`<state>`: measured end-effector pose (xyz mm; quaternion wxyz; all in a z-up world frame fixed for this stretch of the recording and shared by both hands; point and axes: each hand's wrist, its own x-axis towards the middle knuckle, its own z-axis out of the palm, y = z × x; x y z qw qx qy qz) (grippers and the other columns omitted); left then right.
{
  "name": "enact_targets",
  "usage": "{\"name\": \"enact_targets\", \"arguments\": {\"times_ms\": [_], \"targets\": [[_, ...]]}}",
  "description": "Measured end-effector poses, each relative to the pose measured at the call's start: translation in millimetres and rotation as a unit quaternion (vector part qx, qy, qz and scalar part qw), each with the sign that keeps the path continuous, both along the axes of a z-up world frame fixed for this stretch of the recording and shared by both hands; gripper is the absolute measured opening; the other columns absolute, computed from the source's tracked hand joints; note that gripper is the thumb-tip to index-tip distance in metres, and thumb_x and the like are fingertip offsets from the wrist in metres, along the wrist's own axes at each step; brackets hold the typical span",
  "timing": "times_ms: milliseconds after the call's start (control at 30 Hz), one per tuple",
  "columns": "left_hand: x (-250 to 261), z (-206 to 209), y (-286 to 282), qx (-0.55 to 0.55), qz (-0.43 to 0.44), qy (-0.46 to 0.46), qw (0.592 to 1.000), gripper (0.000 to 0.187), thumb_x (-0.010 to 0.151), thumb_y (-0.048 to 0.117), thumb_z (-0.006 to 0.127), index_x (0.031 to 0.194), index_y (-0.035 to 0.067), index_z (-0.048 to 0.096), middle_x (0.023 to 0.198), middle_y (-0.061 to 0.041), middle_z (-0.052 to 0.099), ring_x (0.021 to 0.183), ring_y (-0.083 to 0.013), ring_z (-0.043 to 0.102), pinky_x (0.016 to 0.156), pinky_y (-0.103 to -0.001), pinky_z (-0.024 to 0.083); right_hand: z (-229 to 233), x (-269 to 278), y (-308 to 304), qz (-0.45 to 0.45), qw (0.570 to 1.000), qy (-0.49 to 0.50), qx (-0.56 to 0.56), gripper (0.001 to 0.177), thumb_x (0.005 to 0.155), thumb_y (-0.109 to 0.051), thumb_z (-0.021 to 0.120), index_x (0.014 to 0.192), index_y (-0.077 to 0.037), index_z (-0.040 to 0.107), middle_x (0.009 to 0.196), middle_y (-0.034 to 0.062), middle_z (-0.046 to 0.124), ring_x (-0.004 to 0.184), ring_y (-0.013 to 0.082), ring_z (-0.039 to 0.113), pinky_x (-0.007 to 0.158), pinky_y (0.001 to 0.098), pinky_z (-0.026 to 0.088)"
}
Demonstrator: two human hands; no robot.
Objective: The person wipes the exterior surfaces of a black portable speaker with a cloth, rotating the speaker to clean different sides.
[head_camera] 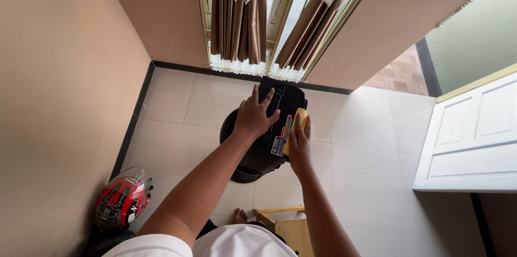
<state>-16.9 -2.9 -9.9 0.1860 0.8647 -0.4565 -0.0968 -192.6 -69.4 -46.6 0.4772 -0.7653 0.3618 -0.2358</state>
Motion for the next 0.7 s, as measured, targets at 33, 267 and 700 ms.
{"name": "enact_targets", "arguments": {"times_ms": [33, 267, 700], "targets": [[-1.4, -0.5, -0.1, 0.000, 0.000, 0.000, 1.000, 0.077, 0.097, 0.061, 0.049, 0.163, 0.030, 0.024, 0.165, -0.025, 0.020, 0.145, -0.0390, 0.039, 0.119, -0.053, 0.030, 1.6, -5.3, 8.6, -0.005, 1.000, -0.016, 0.026, 0.055, 0.107, -0.028, 0.038, 0.161, -0.026, 0.026, 0.172, 0.0149, 0.006, 0.155, 0.0335, 0.023, 0.115, 0.0406, 0.040], [1.6, -2.7, 0.6, 0.023, -0.017, -0.003, 1.000, 0.078, 0.098, 0.062, 0.047, 0.163, 0.030, 0.020, 0.165, -0.025, 0.019, 0.144, -0.0375, 0.041, 0.118, -0.051, 0.033, 0.2, -21.5, 80.5, -0.102, 0.988, -0.117, -0.007, 0.056, 0.108, -0.026, 0.037, 0.163, -0.015, 0.028, 0.172, 0.0147, 0.014, 0.157, 0.0315, 0.022, 0.121, 0.0410, 0.029], [14.2, 2.5, 2.3, 0.031, -0.070, 0.024, 0.997, 0.080, 0.097, 0.061, 0.049, 0.164, 0.031, 0.017, 0.168, -0.024, 0.008, 0.149, -0.0378, 0.034, 0.114, -0.046, 0.043, -19.9, 1.6, 69.6, -0.166, 0.955, -0.244, 0.021, 0.052, 0.111, -0.023, 0.028, 0.159, -0.004, 0.037, 0.165, 0.0188, 0.037, 0.154, 0.0338, 0.032, 0.124, 0.0406, 0.029]]}}
